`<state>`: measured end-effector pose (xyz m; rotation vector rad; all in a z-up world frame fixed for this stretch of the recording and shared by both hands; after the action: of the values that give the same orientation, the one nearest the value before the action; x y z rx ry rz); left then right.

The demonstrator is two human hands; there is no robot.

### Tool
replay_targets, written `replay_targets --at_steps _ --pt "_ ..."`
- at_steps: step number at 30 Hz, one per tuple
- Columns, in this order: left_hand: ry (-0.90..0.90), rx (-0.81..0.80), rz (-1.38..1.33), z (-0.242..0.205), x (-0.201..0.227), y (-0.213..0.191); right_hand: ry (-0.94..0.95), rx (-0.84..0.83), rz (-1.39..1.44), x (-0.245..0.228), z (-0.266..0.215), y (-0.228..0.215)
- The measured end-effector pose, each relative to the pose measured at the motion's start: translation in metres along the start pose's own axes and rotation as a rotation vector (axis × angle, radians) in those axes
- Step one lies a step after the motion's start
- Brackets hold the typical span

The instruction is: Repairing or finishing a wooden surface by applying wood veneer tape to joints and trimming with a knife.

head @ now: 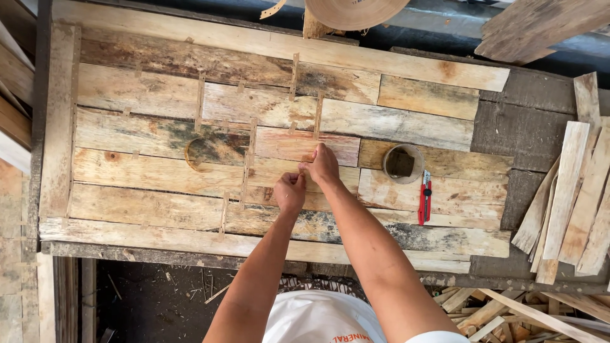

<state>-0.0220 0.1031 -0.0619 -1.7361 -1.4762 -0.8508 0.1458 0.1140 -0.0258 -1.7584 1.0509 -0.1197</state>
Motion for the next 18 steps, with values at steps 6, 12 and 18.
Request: replay_targets --at_steps 6,12,18 --pt "0.237 -0.041 0.418 -0.018 0.047 0.002 0.086 -0.063 -0.054 -0.003 0.005 0.0" --pt "0.183 -0.231 0.55 -0.031 0.021 0.033 0.116 -0.111 -0.106 0.006 0.015 0.019" --pt "0.418 -0.166 0.448 -0.043 0.052 0.003 0.046 -0.135 0.014 0.007 0.01 0.011"
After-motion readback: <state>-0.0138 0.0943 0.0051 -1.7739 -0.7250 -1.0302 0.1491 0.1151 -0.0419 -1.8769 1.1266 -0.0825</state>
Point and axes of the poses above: each hand's wrist, its own z-axis towards the middle knuckle, its own y-axis out of the palm, x = y × z, the point moved 8 cm from there along z, towards the middle knuckle, and after that the axes turned 9 degrees about -z, right-handed, at the moved point
